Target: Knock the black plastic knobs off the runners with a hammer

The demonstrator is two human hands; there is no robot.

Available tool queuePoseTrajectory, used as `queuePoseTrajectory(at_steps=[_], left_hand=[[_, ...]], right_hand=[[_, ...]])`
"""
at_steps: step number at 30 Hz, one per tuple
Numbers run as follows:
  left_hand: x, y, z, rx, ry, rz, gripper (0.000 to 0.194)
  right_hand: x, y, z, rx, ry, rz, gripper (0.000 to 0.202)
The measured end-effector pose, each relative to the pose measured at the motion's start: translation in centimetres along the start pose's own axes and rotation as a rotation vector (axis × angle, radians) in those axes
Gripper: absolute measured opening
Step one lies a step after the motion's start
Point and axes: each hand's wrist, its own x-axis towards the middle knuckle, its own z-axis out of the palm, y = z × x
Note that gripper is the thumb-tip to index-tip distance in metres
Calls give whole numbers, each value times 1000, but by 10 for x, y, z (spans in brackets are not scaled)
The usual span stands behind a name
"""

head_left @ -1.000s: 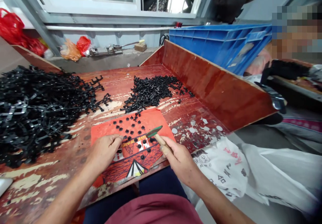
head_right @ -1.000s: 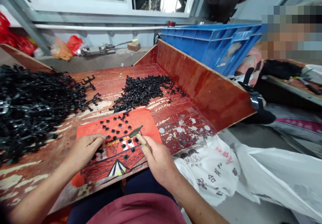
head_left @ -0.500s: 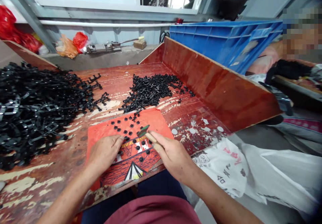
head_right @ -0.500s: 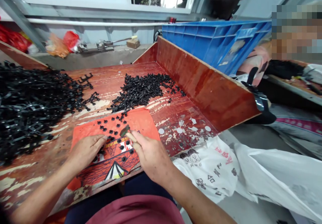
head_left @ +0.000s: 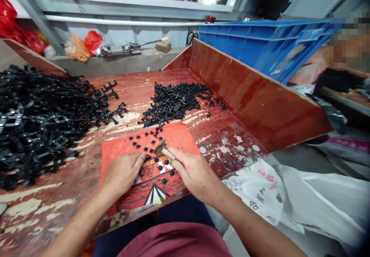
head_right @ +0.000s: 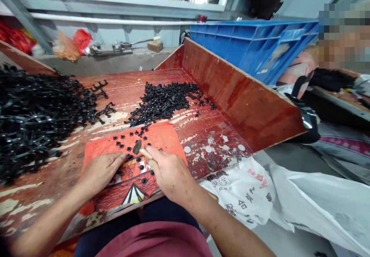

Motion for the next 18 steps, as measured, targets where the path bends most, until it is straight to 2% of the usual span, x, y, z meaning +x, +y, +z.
queuePoseTrajectory(at_steps=[7,11,15,18], left_hand=[[2,-2,1,18,4,-16,52],[1,-4,1,20,7,-6,54],[-1,-3,1,20,16,10,54],[-1,-2,2,45,32,-4,54]], right_hand=[[7,-6,13,-129,40,-61,53],[13,-11,21,-387,-59,-15,51],[15,-17,20,-370,-5,-77,55],[16,-18,21,-455,-65,-33,52]])
